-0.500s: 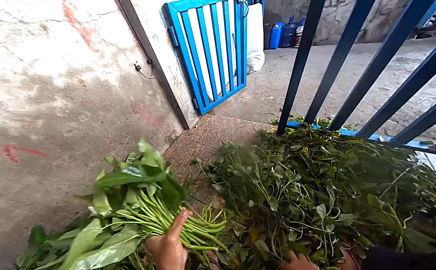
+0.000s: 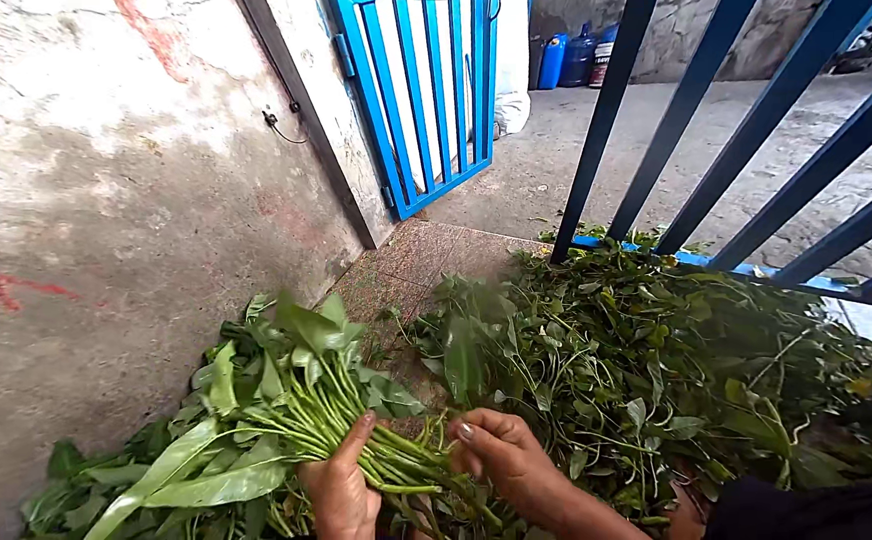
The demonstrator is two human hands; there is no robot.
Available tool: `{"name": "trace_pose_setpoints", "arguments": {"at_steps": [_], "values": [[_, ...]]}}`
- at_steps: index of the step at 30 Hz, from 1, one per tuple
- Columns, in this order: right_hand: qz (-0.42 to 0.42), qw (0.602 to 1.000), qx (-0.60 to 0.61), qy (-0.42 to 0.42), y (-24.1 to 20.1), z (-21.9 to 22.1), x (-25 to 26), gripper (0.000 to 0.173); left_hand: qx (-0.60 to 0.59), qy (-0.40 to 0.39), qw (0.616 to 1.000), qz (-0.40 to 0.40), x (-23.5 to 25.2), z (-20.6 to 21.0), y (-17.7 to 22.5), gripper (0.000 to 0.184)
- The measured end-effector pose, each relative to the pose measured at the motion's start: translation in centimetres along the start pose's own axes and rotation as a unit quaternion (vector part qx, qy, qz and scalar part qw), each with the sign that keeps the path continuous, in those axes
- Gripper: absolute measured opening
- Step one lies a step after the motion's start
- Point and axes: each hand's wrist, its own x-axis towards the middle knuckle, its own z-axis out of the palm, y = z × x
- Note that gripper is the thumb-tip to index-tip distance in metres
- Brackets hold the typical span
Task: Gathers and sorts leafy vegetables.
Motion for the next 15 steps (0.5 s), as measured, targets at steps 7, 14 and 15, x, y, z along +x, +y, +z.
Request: {"name": "trace_pose_setpoints", "arguments": {"at_steps": [7,14,15], "values": [[0.358,0.702,-0.602,-0.132,-1.4,-9.4,-5.6,0.045,-0.038,0.001,0.999,0.023,1.1,-1.8,2.3,0.023],[-0.102,0.803,-0.584,-0.063,-2.5,-4.8,-1.6,0.047,-0.072,-0.122,0.990,0.016,0.3,-1.6,2.1,0.014],[-0.080,0.798,-0.590,-0.094,-2.8,-4.6,-1.2,0.049,-0.075,-0.130,0.989,0.015,0.3,-1.6,2.1,0.013]]}}
